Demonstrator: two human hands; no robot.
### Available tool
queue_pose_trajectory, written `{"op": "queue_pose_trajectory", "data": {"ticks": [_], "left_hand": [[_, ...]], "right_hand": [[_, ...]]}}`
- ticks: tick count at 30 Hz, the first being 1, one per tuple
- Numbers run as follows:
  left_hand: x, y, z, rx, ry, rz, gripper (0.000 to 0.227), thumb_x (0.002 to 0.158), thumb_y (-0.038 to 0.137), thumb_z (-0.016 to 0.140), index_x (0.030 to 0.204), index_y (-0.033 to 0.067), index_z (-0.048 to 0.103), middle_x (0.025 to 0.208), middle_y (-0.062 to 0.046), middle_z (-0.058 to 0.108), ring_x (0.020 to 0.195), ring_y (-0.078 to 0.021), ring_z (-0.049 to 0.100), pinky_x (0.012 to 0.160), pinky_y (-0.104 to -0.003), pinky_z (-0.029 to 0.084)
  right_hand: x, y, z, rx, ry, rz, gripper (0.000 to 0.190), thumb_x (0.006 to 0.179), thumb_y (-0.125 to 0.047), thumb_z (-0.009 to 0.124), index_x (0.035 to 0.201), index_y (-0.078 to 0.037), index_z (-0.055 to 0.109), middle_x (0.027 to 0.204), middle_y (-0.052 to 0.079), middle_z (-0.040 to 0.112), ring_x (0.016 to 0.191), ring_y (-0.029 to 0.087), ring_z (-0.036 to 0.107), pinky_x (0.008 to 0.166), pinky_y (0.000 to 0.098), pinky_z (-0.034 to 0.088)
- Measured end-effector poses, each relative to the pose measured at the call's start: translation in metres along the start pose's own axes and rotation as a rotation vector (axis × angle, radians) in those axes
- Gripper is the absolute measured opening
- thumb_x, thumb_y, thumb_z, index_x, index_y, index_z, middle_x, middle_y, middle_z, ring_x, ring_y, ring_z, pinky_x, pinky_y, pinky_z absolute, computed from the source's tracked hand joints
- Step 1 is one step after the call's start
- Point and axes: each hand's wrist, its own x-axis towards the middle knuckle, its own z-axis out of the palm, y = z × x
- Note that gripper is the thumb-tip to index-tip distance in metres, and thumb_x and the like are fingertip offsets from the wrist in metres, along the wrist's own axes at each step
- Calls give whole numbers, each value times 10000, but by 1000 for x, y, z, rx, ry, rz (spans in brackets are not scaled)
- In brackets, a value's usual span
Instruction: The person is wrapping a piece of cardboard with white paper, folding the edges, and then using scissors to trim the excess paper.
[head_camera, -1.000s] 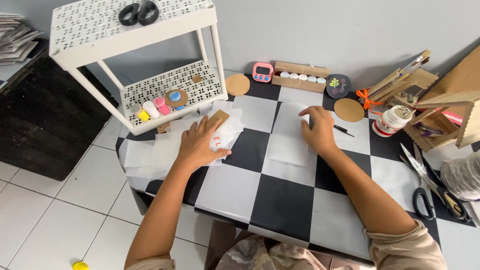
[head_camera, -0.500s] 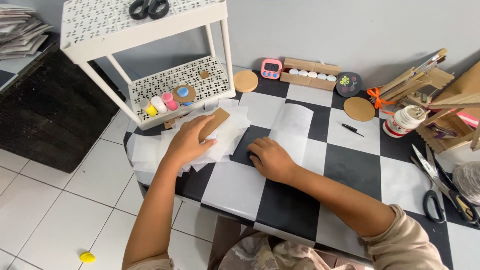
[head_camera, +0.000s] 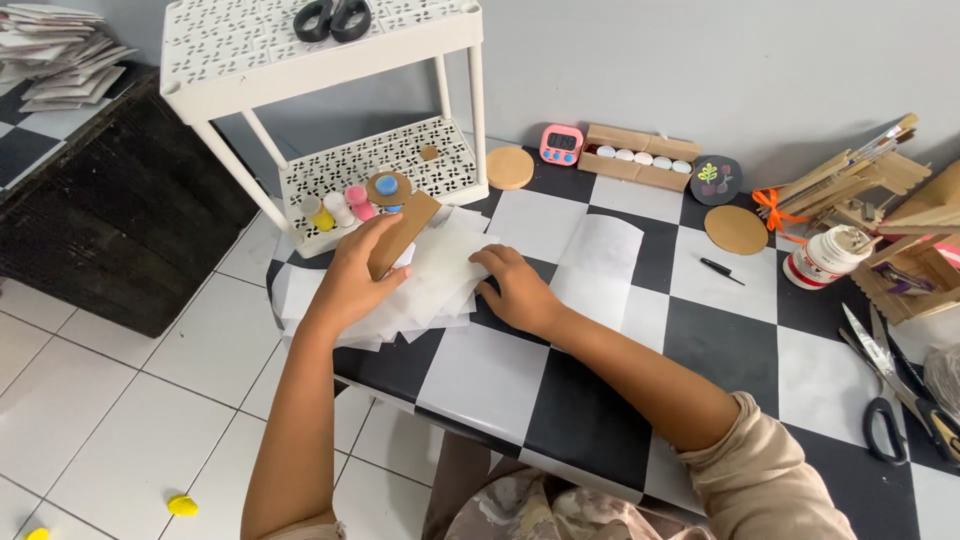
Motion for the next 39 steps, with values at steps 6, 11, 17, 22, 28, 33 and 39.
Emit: {"op": "queue_pose_trajectory", "data": {"ticks": [6,11,17,22,28,33,39], "left_hand": [[-2,-2,6,-3,-33,7,749,840,153,768,1514,158,440,1527,-165,443,1426,-397,384,1159,-542,342],[-1,-10,21,-39,-135,39,809,803,174,782,1522,139,414,1524,-202,442,1425,-405,397,1179,-541,334],[-1,0,26,-46,-188,100,864,793,127,794,1551,173,384,1528,-166,448,1429,-370,411,1176,-513,337],[-4,6,25,-52,-187,164,878,790,97,785,1556,158,361,1525,-172,441,1426,-379,406,1174,-517,345],[-4,-1,22,10,-153,188,816,818,155,757,1537,122,372,1532,-186,412,1416,-401,409,1164,-533,347],[1,-13,24,357,-85,222,766,840,302,733,1529,157,431,1541,-185,383,1462,-473,284,1166,-625,265],[43,8,90,368,73,529,489,890,218,703,1370,177,616,1360,-98,568,1309,-349,516,1064,-488,456]], "right_hand": [[-9,-18,2,-49,-34,-192,312,975,3,558,1279,-19,626,1241,194,624,1231,332,580,1055,421,476],[-6,-9,1,-98,54,-123,351,953,-41,566,1295,-96,625,1238,110,634,1222,275,532,1008,385,390],[14,-16,-8,-112,3,-68,574,880,4,569,1432,-116,467,1414,141,546,1404,352,341,1121,469,244],[34,-14,1,-184,-69,-107,487,871,-24,591,1323,-104,427,1408,152,560,1493,352,252,1196,527,147],[31,8,-11,-306,19,-142,464,860,-102,725,1240,-156,463,1188,98,637,1305,302,404,1170,551,147],[-8,55,-56,-192,136,-10,514,856,-181,755,1301,-142,503,1203,127,627,1283,342,476,1144,551,243],[-84,111,-114,-111,180,351,408,916,-119,704,1294,-159,558,1274,143,620,1259,346,580,1111,520,410]]}}
